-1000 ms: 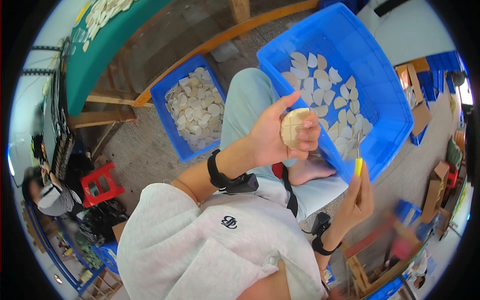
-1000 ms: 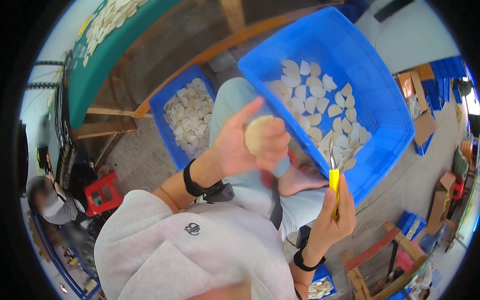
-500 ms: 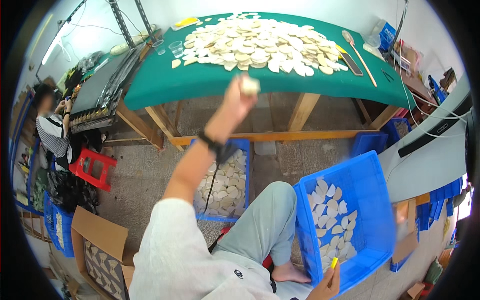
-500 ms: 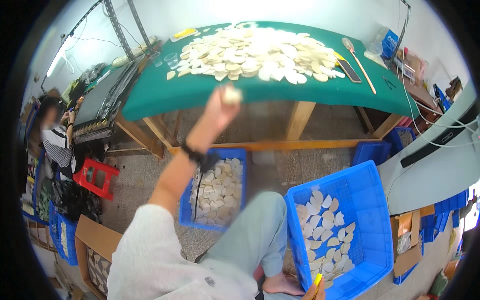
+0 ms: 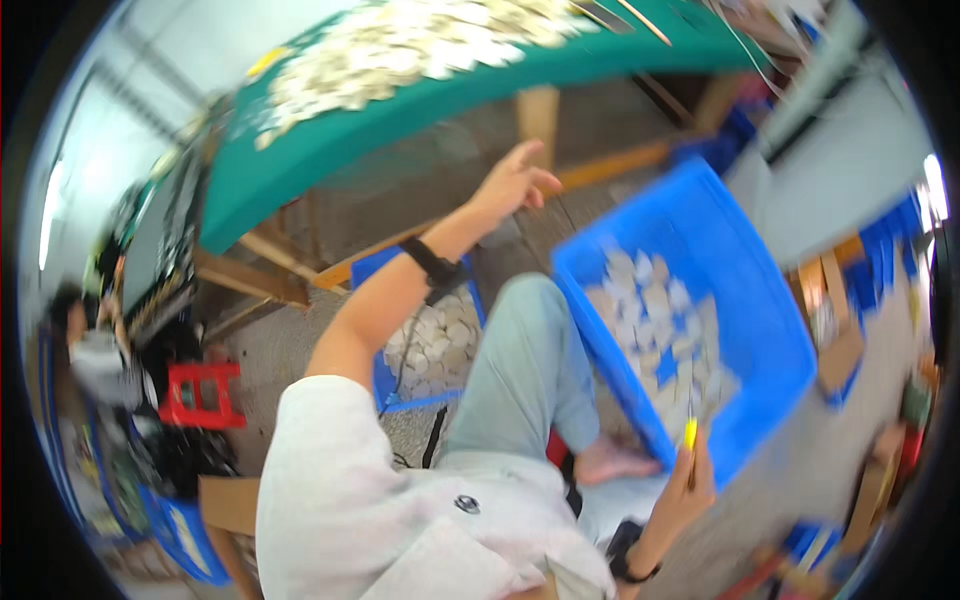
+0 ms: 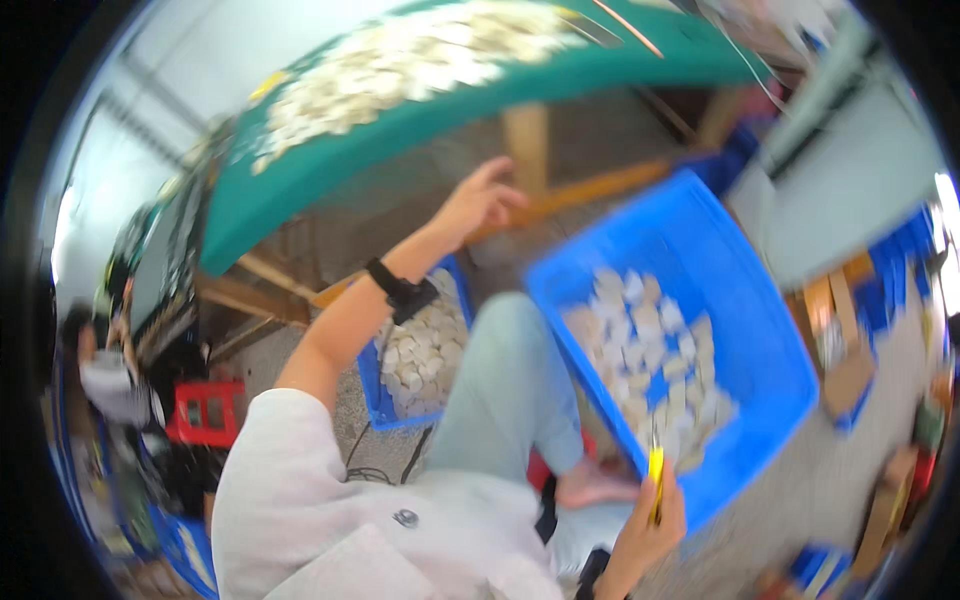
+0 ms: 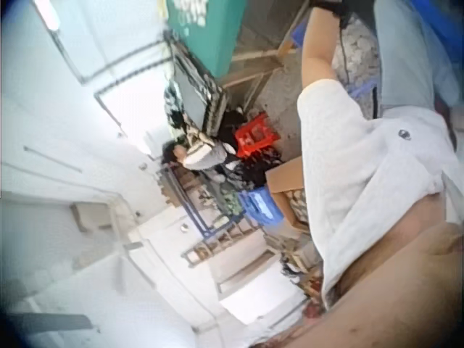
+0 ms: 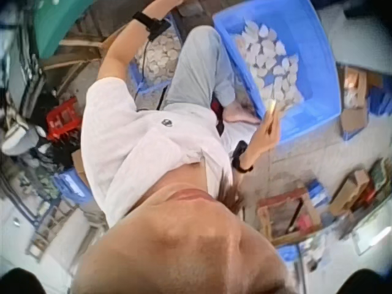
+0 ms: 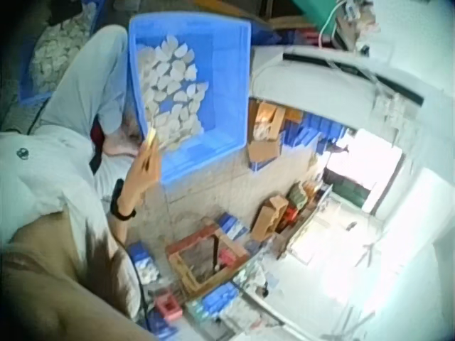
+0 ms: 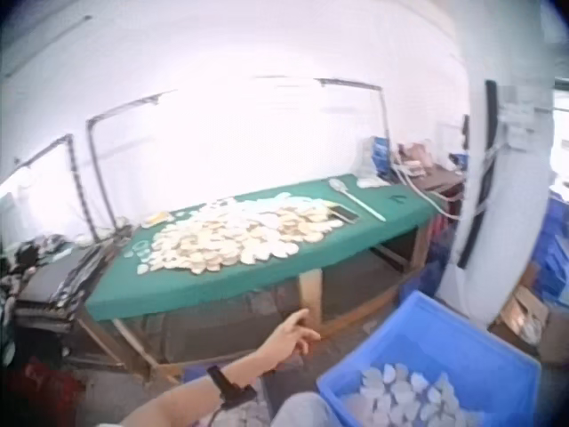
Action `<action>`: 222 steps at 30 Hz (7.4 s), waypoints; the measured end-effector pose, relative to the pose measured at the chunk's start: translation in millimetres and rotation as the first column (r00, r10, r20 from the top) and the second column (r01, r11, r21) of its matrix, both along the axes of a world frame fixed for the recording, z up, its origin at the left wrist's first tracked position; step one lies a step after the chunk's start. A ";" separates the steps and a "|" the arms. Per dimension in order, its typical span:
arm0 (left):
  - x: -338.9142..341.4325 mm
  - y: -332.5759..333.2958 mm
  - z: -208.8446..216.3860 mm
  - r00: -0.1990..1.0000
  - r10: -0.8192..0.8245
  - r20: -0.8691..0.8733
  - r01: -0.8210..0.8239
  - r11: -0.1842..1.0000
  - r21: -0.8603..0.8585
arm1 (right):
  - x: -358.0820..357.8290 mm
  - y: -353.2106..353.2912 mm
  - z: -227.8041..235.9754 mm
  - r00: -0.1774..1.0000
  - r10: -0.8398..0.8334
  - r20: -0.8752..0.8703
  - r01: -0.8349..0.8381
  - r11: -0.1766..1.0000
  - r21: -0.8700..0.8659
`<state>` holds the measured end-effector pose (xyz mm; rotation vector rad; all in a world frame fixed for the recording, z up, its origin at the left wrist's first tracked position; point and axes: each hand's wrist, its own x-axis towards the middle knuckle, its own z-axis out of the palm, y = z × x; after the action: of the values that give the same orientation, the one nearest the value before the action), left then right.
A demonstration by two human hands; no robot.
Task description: Peel or scrape outer layers of small white objects with a small yellow knife tool.
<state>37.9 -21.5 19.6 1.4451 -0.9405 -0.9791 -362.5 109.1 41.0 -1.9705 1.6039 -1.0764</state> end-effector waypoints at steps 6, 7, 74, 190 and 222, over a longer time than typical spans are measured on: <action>-119.2 -21.8 3.3 0.776 -0.462 0.429 0.444 0.884 0.148 | -31.2 5.5 -2.8 0.949 -0.265 0.172 0.257 0.964 0.069; -139.9 -31.6 0.0 0.753 -0.504 0.424 0.485 0.860 0.160 | -39.3 7.8 -3.1 0.928 -0.308 0.212 0.291 0.951 0.106; -235.7 137.1 19.0 0.825 -0.536 -0.177 0.497 0.839 -0.222 | -7.3 33.1 47.1 0.965 0.198 -0.174 -0.190 0.980 0.062; -227.4 142.3 19.1 0.897 -0.440 -0.044 0.432 0.893 -0.123 | -1.0 30.4 34.4 0.943 0.188 -0.273 -0.216 0.974 -0.074; -221.3 133.0 21.7 0.496 -0.299 -0.815 0.514 0.858 -0.001 | -0.9 29.5 34.0 0.996 0.088 -0.008 -0.088 0.996 0.000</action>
<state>-183.3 111.5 41.2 0.7635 -0.4705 -1.9632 -363.4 138.6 75.0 -2.0285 1.5056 -1.0366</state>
